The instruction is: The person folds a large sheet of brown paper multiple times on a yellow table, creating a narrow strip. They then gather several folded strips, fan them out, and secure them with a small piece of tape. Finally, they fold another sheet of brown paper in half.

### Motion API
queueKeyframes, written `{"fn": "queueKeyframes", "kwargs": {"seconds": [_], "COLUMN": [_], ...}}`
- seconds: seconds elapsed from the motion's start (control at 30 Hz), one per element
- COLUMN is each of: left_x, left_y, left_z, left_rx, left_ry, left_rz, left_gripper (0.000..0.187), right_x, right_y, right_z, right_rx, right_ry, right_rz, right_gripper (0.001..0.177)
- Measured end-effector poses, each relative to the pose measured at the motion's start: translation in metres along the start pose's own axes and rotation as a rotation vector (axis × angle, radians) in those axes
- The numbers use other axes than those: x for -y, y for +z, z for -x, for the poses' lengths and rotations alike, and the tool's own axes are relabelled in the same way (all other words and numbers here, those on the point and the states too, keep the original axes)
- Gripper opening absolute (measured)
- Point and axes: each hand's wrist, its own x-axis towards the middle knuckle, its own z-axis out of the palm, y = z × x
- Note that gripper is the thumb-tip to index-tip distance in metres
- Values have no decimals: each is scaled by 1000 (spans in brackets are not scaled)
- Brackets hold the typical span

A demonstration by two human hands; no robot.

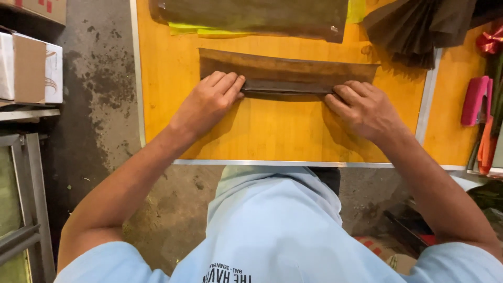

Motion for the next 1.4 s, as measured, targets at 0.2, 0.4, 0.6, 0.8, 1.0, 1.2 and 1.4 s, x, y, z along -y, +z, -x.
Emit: {"fn": "queueKeyframes", "kwargs": {"seconds": [0.2,0.4,0.6,0.8,1.0,1.2,1.4], "left_x": [4,17,57,59,72,74,71], "left_y": [17,-62,-98,-22,-24,-56,-35], "left_z": [3,-13,-59,-46,-49,-58,-41], "left_rx": [-65,365,885,634,706,1082,1045], "left_ry": [-38,-229,-346,-296,-285,-504,-661], "left_rz": [7,379,1104,857,966,1364,1444], "left_gripper": [14,19,23,20,21,26,22], "right_x": [-5,-4,-35,-34,-44,-62,-38], "right_y": [3,-61,-96,-43,-58,-55,-33], "right_z": [8,-9,-35,-33,-50,-4,-6], "right_rx": [34,469,745,680,997,858,788], "right_ry": [126,507,759,740,875,897,1024], "right_rz": [-86,-438,-698,-574,-598,-1220,-1032], "right_gripper": [13,20,27,21,29,20,12]}}
